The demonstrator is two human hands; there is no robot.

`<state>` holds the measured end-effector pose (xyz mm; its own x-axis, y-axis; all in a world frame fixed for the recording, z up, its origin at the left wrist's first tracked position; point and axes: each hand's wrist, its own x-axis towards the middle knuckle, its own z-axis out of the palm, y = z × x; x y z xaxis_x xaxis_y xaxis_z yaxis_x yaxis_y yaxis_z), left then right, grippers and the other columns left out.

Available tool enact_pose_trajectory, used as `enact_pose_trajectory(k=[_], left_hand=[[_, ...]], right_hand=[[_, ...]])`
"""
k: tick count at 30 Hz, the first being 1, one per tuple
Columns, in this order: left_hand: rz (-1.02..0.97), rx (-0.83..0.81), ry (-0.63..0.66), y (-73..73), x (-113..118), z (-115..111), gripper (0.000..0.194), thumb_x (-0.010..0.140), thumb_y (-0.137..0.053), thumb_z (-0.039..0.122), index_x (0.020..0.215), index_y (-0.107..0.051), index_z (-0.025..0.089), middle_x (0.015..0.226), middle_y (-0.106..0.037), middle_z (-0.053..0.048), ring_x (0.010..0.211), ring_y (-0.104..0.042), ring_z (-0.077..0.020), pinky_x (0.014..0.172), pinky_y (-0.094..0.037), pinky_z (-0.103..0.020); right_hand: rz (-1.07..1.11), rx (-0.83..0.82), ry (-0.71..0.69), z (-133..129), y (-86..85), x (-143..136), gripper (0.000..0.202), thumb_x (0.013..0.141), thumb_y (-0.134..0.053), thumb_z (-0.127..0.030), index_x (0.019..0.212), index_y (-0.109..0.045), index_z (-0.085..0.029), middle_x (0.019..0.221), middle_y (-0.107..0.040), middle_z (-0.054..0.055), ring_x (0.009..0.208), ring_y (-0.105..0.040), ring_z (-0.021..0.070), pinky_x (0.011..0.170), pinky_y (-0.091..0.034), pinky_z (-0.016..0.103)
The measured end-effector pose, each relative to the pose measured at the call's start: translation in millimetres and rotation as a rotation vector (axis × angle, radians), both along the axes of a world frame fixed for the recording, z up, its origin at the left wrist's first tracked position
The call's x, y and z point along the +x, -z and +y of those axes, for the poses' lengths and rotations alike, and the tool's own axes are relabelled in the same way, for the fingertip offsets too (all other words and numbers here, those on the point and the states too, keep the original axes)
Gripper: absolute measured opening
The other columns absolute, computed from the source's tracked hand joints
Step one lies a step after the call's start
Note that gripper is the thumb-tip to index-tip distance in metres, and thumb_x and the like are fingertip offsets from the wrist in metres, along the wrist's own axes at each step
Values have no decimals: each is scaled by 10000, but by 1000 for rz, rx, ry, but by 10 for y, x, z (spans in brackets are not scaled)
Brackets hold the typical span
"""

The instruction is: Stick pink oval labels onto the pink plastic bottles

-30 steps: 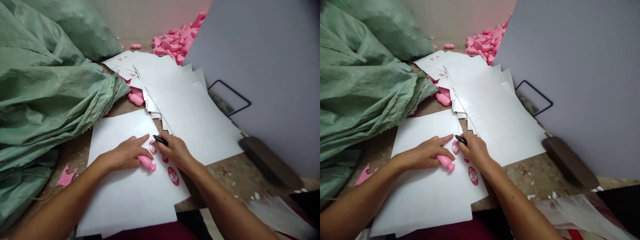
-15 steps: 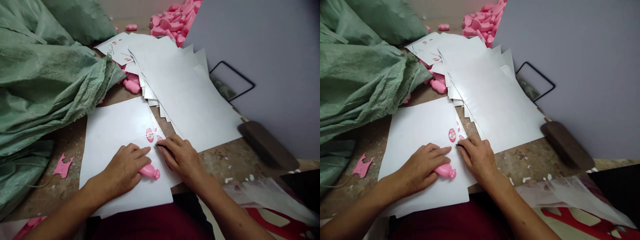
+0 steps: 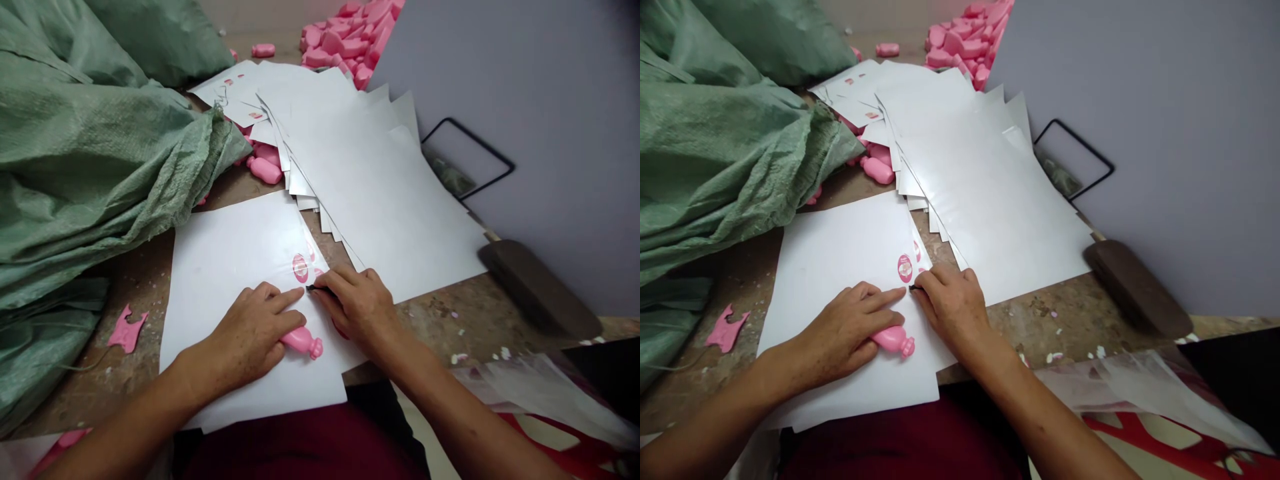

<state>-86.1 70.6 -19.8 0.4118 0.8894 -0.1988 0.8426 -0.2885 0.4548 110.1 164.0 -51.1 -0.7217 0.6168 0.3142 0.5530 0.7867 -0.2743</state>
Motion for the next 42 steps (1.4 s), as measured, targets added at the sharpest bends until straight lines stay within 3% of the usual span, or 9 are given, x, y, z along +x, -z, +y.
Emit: enact_pose_trajectory(k=[13,22,26,31,34,39,42], left_hand=[[-22,-1,-3,8,-4,4,456,696,-482,63,1079,-656,239,1502,-495,-12,1090,-503,-301,783,-420,-436],[-27,-3,-19,6,-3,4,461,689,-493,60,1076,-657,250,1488,-511,-8,1074,-506,-295,787,-430,-441],[-31,-20,-24,12,6,-2,454,697,-503,66,1082,-664,245,1491,-511,-17,1102,-504,-311,813,-450,-465],[-106,-78,-34,-28,-25,34,481,685,-507,45,1095,-688,221,1479,-528,-50,1123,-514,-321,940,-439,-529],[-336,-129,-128,-108,-62,22,469,700,-514,48,1096,-697,221,1454,-547,-82,1197,-532,-313,1021,-410,-536],[-1122,-347,-599,-195,-31,-175,396,821,-641,223,1215,-660,253,1452,-556,-66,1351,-477,-299,1148,-329,-487],[-1409,-405,-720,-192,42,-329,404,811,-685,242,1215,-676,247,1428,-581,-69,1354,-481,-299,1157,-338,-468]], right_hand=[[52,11,-149,137,19,7,168,966,-518,-184,846,-636,-182,788,-647,29,665,-552,153,636,-310,299],[57,-89,-113,110,94,-2,231,973,-482,-206,971,-713,-214,831,-665,46,704,-585,166,658,-332,325],[81,-297,-39,163,22,-26,260,948,-481,-213,1022,-723,-273,864,-652,39,742,-597,178,644,-381,317],[523,-708,265,311,-251,-17,182,937,-519,-312,1049,-657,-271,922,-627,13,795,-580,171,705,-464,314],[560,-628,249,217,-395,9,189,938,-530,-309,1060,-669,-270,877,-590,9,766,-559,164,733,-471,326],[345,-429,-35,-215,-482,76,306,972,-456,-235,1160,-686,-305,882,-597,39,787,-577,179,718,-473,337],[360,-570,-23,-368,-462,131,272,946,-529,-298,1172,-680,-303,882,-602,33,777,-569,179,714,-469,342]])
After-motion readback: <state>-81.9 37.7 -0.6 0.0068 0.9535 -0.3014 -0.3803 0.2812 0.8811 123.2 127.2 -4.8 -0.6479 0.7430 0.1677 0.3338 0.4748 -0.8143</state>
